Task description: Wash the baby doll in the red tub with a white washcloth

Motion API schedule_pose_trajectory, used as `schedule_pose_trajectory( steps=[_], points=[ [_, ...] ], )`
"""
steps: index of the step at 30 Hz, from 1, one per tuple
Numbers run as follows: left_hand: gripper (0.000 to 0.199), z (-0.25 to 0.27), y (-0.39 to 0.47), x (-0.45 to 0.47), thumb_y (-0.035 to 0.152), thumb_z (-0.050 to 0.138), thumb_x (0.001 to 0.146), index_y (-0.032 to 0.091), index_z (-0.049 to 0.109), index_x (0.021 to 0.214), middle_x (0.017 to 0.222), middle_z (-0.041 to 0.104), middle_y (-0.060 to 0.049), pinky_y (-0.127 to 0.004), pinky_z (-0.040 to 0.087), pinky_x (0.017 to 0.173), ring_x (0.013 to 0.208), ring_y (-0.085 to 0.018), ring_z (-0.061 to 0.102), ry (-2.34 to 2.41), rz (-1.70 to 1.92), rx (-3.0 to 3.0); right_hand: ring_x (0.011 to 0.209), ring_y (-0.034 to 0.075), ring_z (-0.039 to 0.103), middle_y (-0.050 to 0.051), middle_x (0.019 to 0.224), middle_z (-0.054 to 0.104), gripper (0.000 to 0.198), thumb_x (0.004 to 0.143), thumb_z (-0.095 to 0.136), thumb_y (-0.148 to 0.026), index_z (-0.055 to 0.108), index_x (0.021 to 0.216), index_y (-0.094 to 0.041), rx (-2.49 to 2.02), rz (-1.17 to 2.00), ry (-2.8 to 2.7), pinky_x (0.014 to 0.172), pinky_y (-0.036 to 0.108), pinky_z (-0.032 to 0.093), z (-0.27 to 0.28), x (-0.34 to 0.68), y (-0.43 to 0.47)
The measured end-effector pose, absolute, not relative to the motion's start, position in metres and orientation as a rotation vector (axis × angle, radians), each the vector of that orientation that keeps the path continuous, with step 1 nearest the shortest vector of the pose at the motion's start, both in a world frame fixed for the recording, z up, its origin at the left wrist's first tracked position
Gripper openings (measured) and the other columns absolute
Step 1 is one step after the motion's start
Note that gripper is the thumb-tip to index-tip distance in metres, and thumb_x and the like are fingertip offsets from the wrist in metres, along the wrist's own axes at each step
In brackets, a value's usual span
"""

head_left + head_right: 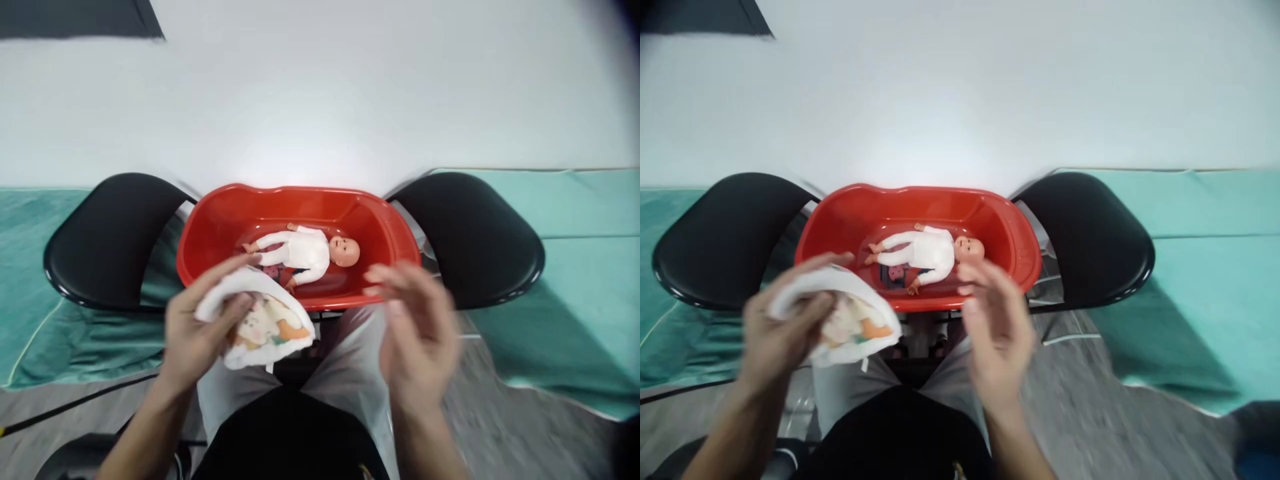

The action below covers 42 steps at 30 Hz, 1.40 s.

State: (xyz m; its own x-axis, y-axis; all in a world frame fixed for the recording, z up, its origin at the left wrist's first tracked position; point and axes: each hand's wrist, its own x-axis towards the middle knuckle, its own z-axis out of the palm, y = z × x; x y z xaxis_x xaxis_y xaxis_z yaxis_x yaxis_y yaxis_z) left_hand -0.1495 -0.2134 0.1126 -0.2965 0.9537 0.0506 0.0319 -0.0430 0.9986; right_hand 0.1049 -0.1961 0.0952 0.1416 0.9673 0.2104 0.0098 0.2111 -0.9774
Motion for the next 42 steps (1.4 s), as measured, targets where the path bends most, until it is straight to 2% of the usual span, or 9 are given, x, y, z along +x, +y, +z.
schedule_pose_trajectory(
  steps=[3,6,9,13,19,27,32,36,42],
  points=[
    [0.046,0.074,-0.196,-0.132,0.033,0.082,0.079,0.022,0.073,0.123,0.136,0.067,-0.009,-0.028,0.057,0.088,0.114,-0.026,0.067,1.237,1.313,0.88,0.124,0.028,0.062,0.009,0.133,0.065,0.052,0.089,0.07,-0.055,0.063,0.133,-0.029,-1.125,1.349,-1.09,0.11,0.048,0.048,0.05,0.083,-0.189],
    [0.054,0.04,-0.195,-0.12,0.03,0.083,0.077,0.023,0.07,0.129,0.144,0.061,-0.01,-0.031,0.055,0.095,0.122,-0.029,0.063,1.078,1.221,0.678,0.122,0.029,0.063,0.011,0.135,0.064,0.062,0.085,0.07,-0.064,0.063,0.135,-0.027,-1.055,1.803,-0.846,0.103,0.047,0.052,0.007,0.066,-0.194],
    [0.063,0.024,-0.201,-0.117,0.027,0.082,0.078,0.026,0.064,0.138,0.147,0.059,-0.009,-0.034,0.053,0.1,0.125,-0.03,0.061,1.027,1.181,0.626,0.111,0.029,0.068,0.012,0.121,0.072,0.057,0.08,0.079,-0.056,0.071,0.124,-0.02,-1.01,1.963,-0.733,0.099,0.044,0.053,-0.009,0.06,-0.199],
    [0.074,0.012,-0.205,-0.121,0.028,0.083,0.076,0.025,0.057,0.145,0.137,0.066,-0.009,-0.037,0.054,0.098,0.118,-0.029,0.065,1.086,1.149,0.571,0.099,0.028,0.07,0.01,0.109,0.075,0.046,0.075,0.086,-0.042,0.076,0.112,-0.017,-1.065,1.794,-0.704,0.096,0.042,0.052,-0.004,0.061,-0.193],
    [0.052,-0.002,-0.215,-0.122,0.028,0.082,0.075,0.012,0.072,0.122,0.121,0.073,-0.016,-0.042,0.055,0.095,0.112,-0.033,0.069,1.005,1.017,0.467,0.094,0.024,0.067,0.006,0.102,0.075,0.035,0.077,0.084,-0.039,0.076,0.105,-0.02,-1.07,1.704,-0.762,0.086,0.034,0.052,-0.003,0.064,-0.185],
    [0.062,-0.005,-0.227,-0.119,0.031,0.084,0.075,0.018,0.066,0.132,0.13,0.069,-0.015,-0.04,0.056,0.092,0.112,-0.032,0.069,0.941,1.049,0.333,0.091,0.023,0.067,0.005,0.102,0.074,0.042,0.073,0.084,-0.042,0.07,0.105,-0.02,-1.152,1.684,-0.764,0.08,0.032,0.053,-0.001,0.057,-0.186],
    [0.056,-0.006,-0.224,-0.122,0.031,0.085,0.075,0.018,0.069,0.127,0.121,0.074,-0.012,-0.033,0.056,0.088,0.106,-0.028,0.072,0.999,1.109,0.331,0.108,0.025,0.065,0.011,0.127,0.065,0.063,0.074,0.082,-0.045,0.057,0.127,-0.022,-1.301,1.371,-0.902,0.092,0.038,0.055,-0.015,0.055,-0.186],
    [0.051,-0.003,-0.22,-0.12,0.036,0.088,0.069,0.013,0.076,0.113,0.108,0.078,-0.013,-0.033,0.055,0.086,0.099,-0.029,0.073,1.011,1.143,0.287,0.138,0.029,0.047,0.011,0.149,0.049,0.058,0.078,0.08,-0.036,0.06,0.132,-0.026,-1.279,1.002,-1.392,0.116,0.047,0.04,-0.011,0.057,-0.195],
    [0.053,0.003,-0.218,-0.108,0.043,0.085,0.071,0.014,0.077,0.115,0.116,0.076,-0.012,-0.038,0.05,0.101,0.113,-0.031,0.068,0.942,1.173,0.307,0.149,0.03,0.035,0.008,0.161,0.036,0.081,0.074,0.084,-0.031,0.051,0.148,-0.031,-1.109,1.207,-1.762,0.124,0.048,0.031,-0.003,0.047,-0.209]
  ],
)
